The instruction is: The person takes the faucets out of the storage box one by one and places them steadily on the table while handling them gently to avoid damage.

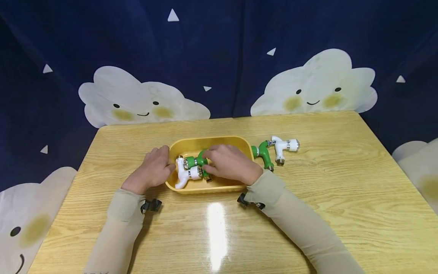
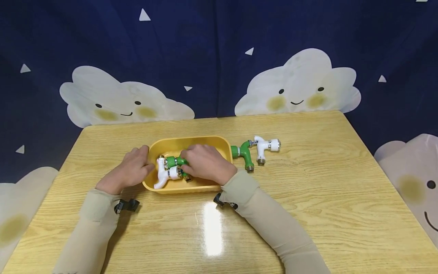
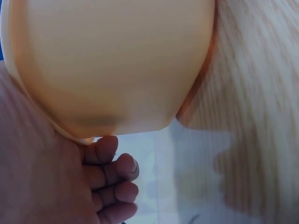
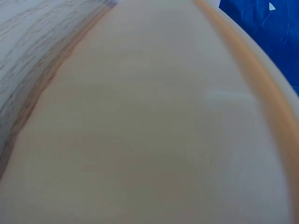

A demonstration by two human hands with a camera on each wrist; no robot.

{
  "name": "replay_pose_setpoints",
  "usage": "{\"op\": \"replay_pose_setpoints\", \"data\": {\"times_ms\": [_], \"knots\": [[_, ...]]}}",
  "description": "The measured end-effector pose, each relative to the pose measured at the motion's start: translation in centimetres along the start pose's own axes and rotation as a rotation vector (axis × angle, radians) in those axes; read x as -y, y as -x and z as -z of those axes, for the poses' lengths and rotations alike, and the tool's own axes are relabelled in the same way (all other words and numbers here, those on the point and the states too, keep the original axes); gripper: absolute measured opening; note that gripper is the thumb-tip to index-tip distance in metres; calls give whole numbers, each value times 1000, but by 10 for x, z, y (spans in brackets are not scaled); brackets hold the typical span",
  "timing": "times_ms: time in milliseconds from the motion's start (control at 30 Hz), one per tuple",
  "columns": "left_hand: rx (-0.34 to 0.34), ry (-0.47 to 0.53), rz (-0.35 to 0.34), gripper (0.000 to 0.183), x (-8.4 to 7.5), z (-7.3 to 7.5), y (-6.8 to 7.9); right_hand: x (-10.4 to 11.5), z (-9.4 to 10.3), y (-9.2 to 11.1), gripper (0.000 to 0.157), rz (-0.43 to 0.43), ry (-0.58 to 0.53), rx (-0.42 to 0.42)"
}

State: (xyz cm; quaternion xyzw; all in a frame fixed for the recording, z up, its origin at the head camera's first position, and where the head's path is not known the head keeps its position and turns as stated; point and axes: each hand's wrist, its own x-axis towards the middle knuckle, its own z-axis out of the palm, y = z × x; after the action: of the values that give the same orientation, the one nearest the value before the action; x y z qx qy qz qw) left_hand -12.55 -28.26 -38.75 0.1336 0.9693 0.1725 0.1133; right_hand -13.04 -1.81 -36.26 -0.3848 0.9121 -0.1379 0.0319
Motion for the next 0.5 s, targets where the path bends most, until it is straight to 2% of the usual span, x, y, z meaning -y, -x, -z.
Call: {"op": "replay_pose_setpoints", "data": {"times_ms": [500], "knots": [[4,-2,3,19,-1,1,0,-3,-4,-1,22,-3,-16,15]]}}
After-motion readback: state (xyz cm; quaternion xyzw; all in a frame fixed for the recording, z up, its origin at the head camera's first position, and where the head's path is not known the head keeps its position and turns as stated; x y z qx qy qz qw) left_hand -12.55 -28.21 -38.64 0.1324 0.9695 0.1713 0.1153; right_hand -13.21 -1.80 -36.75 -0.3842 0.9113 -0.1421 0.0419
